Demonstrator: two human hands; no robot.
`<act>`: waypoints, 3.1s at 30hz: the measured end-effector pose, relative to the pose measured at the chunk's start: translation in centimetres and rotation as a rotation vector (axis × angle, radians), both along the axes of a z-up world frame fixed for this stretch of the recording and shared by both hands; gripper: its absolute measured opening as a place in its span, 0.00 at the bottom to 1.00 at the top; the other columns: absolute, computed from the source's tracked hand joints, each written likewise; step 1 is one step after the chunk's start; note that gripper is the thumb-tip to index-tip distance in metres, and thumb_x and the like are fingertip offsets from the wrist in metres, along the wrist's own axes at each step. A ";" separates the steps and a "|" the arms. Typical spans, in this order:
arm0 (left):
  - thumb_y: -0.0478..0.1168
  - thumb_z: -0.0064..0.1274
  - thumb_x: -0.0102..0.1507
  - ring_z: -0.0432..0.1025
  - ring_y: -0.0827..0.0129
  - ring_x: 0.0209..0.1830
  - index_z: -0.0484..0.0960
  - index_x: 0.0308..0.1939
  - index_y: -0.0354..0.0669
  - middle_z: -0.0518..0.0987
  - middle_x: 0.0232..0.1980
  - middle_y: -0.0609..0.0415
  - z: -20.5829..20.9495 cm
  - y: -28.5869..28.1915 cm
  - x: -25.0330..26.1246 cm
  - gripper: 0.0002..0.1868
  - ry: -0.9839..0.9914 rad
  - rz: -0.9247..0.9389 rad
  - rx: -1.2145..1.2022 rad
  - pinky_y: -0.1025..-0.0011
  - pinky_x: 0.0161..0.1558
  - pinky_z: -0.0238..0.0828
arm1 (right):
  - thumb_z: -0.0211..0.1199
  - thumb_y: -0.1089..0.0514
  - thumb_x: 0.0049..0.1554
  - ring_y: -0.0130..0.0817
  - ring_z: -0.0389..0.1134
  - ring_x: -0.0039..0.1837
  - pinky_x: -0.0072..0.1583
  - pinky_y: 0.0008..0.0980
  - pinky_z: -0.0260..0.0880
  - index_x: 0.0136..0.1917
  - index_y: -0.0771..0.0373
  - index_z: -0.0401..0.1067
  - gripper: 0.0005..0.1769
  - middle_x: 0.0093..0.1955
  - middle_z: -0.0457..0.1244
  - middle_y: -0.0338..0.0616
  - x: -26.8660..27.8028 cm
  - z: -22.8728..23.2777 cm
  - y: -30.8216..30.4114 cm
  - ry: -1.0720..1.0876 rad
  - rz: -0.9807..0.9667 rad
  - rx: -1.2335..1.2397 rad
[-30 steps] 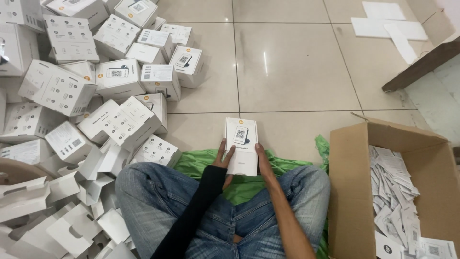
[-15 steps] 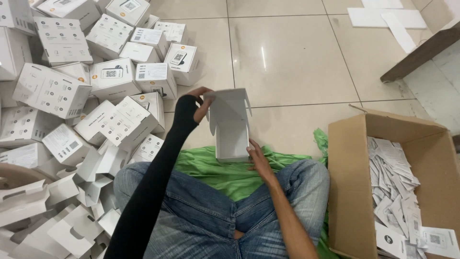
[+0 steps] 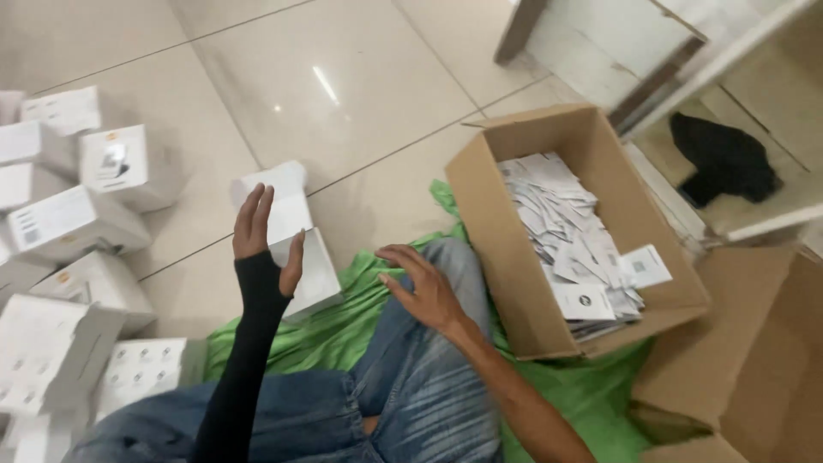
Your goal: The person packs small electronic items or accessories into white cardboard boxes and includes an instruction leaflet with each.
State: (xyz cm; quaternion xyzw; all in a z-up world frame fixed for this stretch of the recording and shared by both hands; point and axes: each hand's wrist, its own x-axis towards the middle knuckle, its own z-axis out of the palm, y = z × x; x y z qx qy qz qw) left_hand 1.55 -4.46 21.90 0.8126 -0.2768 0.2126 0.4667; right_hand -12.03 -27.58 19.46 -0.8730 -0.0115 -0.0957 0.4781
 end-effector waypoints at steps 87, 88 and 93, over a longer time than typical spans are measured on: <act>0.32 0.46 0.65 0.76 0.65 0.31 0.73 0.59 0.30 0.82 0.38 0.43 -10.5 -44.0 -6.5 0.19 0.556 -0.571 -0.356 0.68 0.36 0.72 | 0.73 0.53 0.49 0.37 0.72 0.51 0.53 0.39 0.72 0.51 0.54 0.77 0.16 0.54 0.68 0.37 -10.6 2.0 -29.6 0.372 -0.330 -0.332; 0.32 0.46 0.65 0.76 0.65 0.31 0.73 0.59 0.30 0.82 0.38 0.43 -10.7 -44.0 -6.3 0.19 0.554 -0.570 -0.355 0.68 0.36 0.72 | 0.73 0.53 0.49 0.37 0.72 0.51 0.53 0.39 0.72 0.51 0.54 0.77 0.16 0.54 0.68 0.37 -10.6 1.5 -29.4 0.370 -0.329 -0.331; 0.35 0.47 0.70 0.75 0.67 0.32 0.77 0.53 0.29 0.82 0.35 0.46 -13.3 -45.2 -5.5 0.12 0.594 -0.567 -0.343 0.69 0.36 0.70 | 0.72 0.56 0.47 0.36 0.71 0.49 0.51 0.40 0.70 0.54 0.55 0.76 0.20 0.44 0.70 0.40 -10.8 -0.1 -29.8 0.631 -0.034 -0.345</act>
